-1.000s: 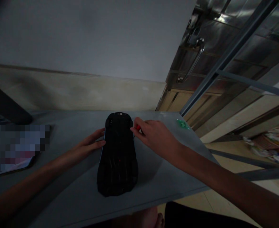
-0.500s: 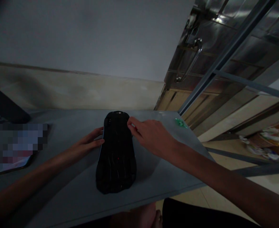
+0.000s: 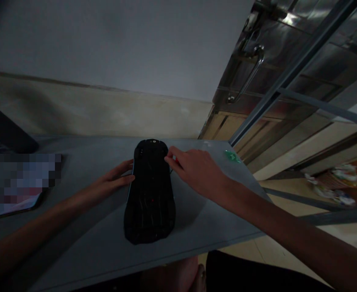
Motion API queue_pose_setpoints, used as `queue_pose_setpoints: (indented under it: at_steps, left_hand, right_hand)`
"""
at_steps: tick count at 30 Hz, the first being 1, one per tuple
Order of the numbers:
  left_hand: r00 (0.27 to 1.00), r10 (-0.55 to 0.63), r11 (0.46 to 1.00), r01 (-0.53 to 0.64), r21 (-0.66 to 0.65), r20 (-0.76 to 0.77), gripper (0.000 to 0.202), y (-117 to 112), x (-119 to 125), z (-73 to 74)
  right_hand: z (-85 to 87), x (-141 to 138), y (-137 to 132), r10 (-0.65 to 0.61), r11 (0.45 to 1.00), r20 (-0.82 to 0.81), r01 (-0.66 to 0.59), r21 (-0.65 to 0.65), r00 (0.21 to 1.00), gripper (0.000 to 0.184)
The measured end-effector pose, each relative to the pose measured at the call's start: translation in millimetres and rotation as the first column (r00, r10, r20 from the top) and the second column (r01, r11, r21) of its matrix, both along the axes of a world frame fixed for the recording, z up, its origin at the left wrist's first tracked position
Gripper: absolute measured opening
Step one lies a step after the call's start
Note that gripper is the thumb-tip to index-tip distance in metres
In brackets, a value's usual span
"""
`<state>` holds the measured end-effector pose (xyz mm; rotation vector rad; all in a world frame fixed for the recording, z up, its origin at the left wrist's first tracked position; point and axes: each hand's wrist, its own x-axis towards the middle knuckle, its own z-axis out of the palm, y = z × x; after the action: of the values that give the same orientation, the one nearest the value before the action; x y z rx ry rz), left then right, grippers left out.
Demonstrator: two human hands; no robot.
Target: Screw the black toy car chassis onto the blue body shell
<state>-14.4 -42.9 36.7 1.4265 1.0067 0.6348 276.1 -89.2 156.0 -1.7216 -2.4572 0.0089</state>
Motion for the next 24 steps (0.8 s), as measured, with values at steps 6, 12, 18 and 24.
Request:
queue_pose_setpoints:
  at_steps: [6,12,18,24]
  left_hand:
    - [1.000,-0.017,1.000,0.016,0.022,0.020,0.086,2,1,-4.8]
    - [0.999,-0.021,0.999,0.020,0.026,0.026,0.082,2,0,-5.8]
    - [0.999,-0.011,1.000,0.011,-0.005,0.046,0.089,1,3,-2.1]
    - [1.000,-0.010,1.000,0.010,0.011,0.019,0.093,-1,1,-0.8]
  right_hand:
    - [1.2,-7,-3,0.117,0.993,-0.059,-0.116,0.018,0.991,0.022]
    - [-1.2,-9,-4,-0.007,0.998,0.044,0.004,0.069,0.999,0.023]
    - [1.1,-6,-5,0.091,0.996,-0.070,-0.090,0.019,0.993,0.029]
    - [0.6,4,-1,0.077,0.997,-0.043,-0.076,0.026,0.996,0.020]
